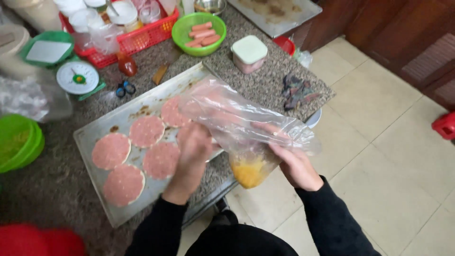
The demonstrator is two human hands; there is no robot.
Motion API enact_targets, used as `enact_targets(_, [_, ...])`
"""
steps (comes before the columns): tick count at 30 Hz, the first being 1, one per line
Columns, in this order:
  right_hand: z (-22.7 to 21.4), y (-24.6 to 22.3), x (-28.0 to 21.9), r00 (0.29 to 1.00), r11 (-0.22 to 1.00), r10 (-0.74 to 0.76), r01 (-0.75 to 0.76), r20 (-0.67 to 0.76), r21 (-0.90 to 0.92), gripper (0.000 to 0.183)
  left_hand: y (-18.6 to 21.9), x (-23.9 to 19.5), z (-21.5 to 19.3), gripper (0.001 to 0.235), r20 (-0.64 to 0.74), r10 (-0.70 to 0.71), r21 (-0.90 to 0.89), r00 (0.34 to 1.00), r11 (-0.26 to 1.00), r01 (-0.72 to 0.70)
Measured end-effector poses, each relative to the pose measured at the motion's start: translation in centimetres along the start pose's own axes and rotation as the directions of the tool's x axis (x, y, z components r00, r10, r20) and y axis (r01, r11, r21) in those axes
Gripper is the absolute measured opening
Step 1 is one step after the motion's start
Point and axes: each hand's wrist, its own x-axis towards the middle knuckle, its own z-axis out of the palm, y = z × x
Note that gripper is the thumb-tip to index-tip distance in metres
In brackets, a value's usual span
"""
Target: The person prepares small pizzas by brushing a yellow sauce onto dough rounds topped with sliced sausages, then sprinkles corn kernels over each. The person uses a plastic bag as a glove and a yellow spatula to apply the sauce, then adds corn by hand from a green colander.
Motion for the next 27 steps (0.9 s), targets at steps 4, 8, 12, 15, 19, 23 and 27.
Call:
enact_targets(4, [-2.7, 2.8, 3.5, 0.999, 0.992, -0.034, 0.030, -0.031, -0.126, 0.070, -2.1, 4.8, -0.4, 0.026, 0.265, 0.052, 0.561, 0.963, 0.804, -0.198])
enact_targets(8, [-3.2, 4.7, 8.5, 0.989, 0.958, -0.150, 0.148, 0.008, -0.245, 0.060, -1.0, 9.9, 2.9, 0.024, 0.639, -0.023, 0.720, 0.769, 0.373, -0.586])
enact_targets(12, [-2.9, 5.5, 13.5, 0.959, 0.945, -0.282, 0.280, 0.013, -0.170, 0.034, -3.5, 14.5, 0.4, 0.017, 0.661, -0.007, 0.693, 0.751, 0.391, -0.606])
enact_targets(15, [-2.7, 1.3, 16.3, 0.946, 0.898, -0.284, 0.206, -0.154, -0.389, 0.030, -2.9, 14.2, -0.8, 0.057, 0.460, 0.027, 0.622, 0.888, 0.703, -0.344])
enact_targets(19, [-1.3, -0.3, 20.2, 0.983, 0.880, -0.026, -0.064, -0.183, -0.471, 0.039, -4.6, 14.3, -0.5, 0.054, 0.244, -0.219, 0.656, 0.945, 0.755, 0.005])
enact_targets(23, [1.1, -1.7, 23.3, 0.932, 0.743, 0.290, -0.363, -0.218, -0.563, 0.055, -11.3, 16.3, -4.4, 0.034, 0.078, -0.297, 0.671, 0.952, 0.721, 0.170])
enact_targets(27, [1.5, -3.6, 24.9, 0.848, 0.871, 0.483, -0.491, -0.219, 0.019, 0.032, -12.8, 17.2, -4.1, 0.036, -0.010, -0.279, 0.764, 0.960, 0.617, 0.187])
